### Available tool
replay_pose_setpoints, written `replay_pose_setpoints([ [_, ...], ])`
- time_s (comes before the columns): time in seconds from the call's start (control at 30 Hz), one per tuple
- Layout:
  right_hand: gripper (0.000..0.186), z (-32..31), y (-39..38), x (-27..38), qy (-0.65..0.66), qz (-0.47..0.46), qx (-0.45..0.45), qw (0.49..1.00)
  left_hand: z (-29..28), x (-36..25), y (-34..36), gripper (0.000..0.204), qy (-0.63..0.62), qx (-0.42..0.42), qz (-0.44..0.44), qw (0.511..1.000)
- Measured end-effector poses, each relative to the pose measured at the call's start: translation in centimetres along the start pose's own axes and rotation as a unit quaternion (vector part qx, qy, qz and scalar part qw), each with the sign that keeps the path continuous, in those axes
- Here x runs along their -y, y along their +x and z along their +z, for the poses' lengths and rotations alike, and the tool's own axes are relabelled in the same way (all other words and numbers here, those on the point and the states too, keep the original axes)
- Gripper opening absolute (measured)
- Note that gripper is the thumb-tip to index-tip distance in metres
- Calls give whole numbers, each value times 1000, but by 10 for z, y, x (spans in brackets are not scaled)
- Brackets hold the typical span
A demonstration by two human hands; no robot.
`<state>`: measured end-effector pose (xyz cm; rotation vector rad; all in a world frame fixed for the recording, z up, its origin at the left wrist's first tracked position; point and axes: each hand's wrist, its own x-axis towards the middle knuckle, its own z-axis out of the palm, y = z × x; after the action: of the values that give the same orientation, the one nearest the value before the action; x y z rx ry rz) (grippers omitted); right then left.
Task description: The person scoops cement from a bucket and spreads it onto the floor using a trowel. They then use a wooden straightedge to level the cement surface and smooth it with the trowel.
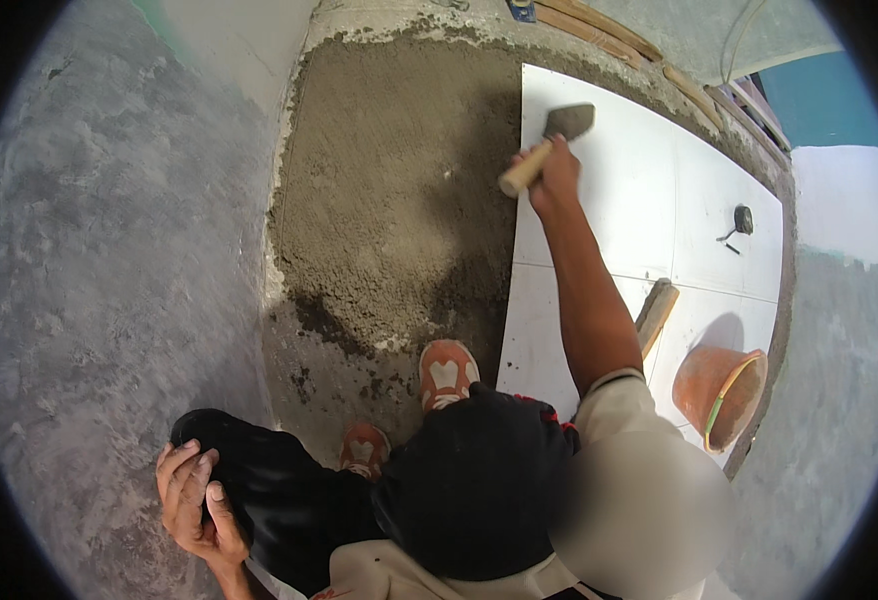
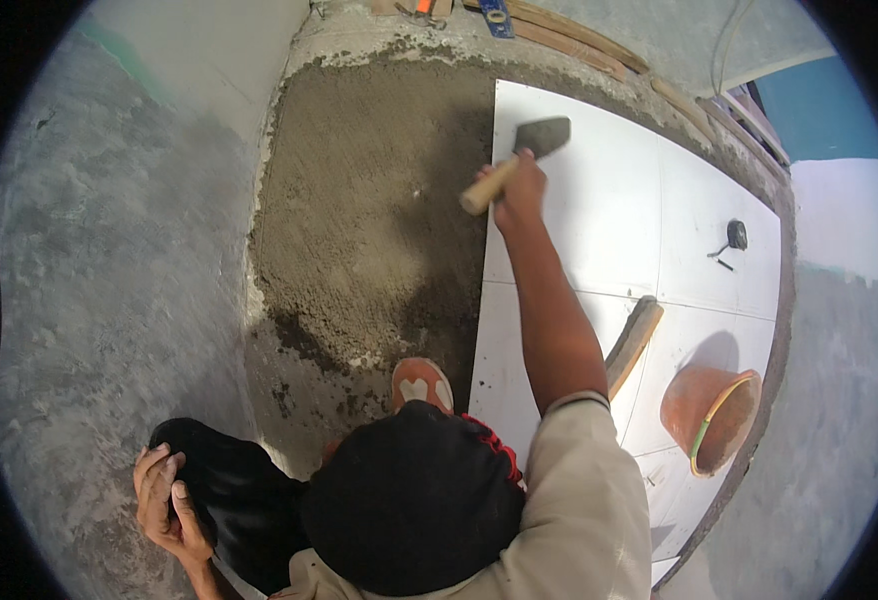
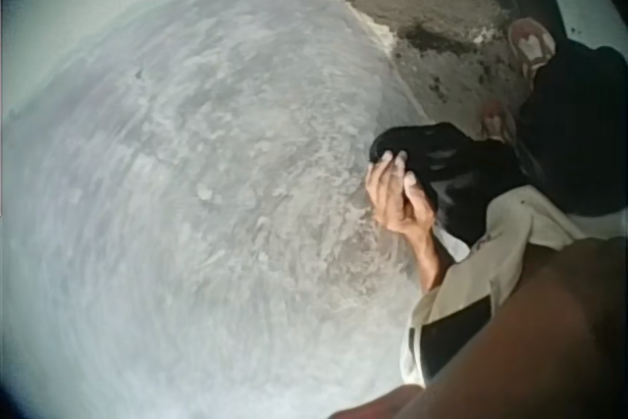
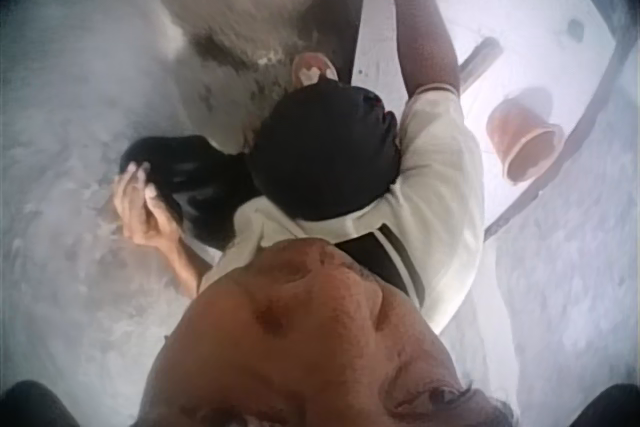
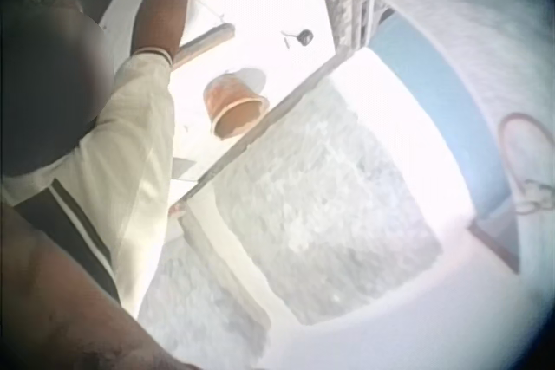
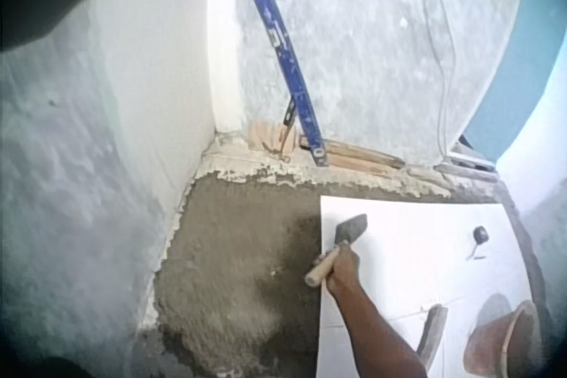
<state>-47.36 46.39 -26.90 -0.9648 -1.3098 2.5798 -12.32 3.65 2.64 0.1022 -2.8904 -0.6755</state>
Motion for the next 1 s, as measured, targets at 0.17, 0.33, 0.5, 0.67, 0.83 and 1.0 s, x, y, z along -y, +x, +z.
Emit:
replay_pose_setpoints([
  [0.17, 31, 91, 61, -4, -55, 46, 169, 983, 0, -3, 3, 26, 9, -3, -16, 1000],
  [0.33, 36, 75, 107, 12, 34, 40, 23, 998, 4, -2, 7, 24, -15, -17, -10, 1000],
  [0.5, 38, 88, 25, 17, -265, 38, 197, 943, -5, 7, 6, 25, -10, 10, -2, 1000],
  [0.67, 40, 72, -14, 27, -430, -3, 185, 884, -1, 10, 8, 24, -27, -9, 1, 1000],
  [0.83, 48, 96, -60, -7, -627, -39, 282, 725, -3, 13, 4, 22, -38, -8, 7, 999],
  [1.0, 47, 132, -28, -30, -792, -336, 252, 443, -3, 15, 3, 21, -48, -12, 10, 999],
])
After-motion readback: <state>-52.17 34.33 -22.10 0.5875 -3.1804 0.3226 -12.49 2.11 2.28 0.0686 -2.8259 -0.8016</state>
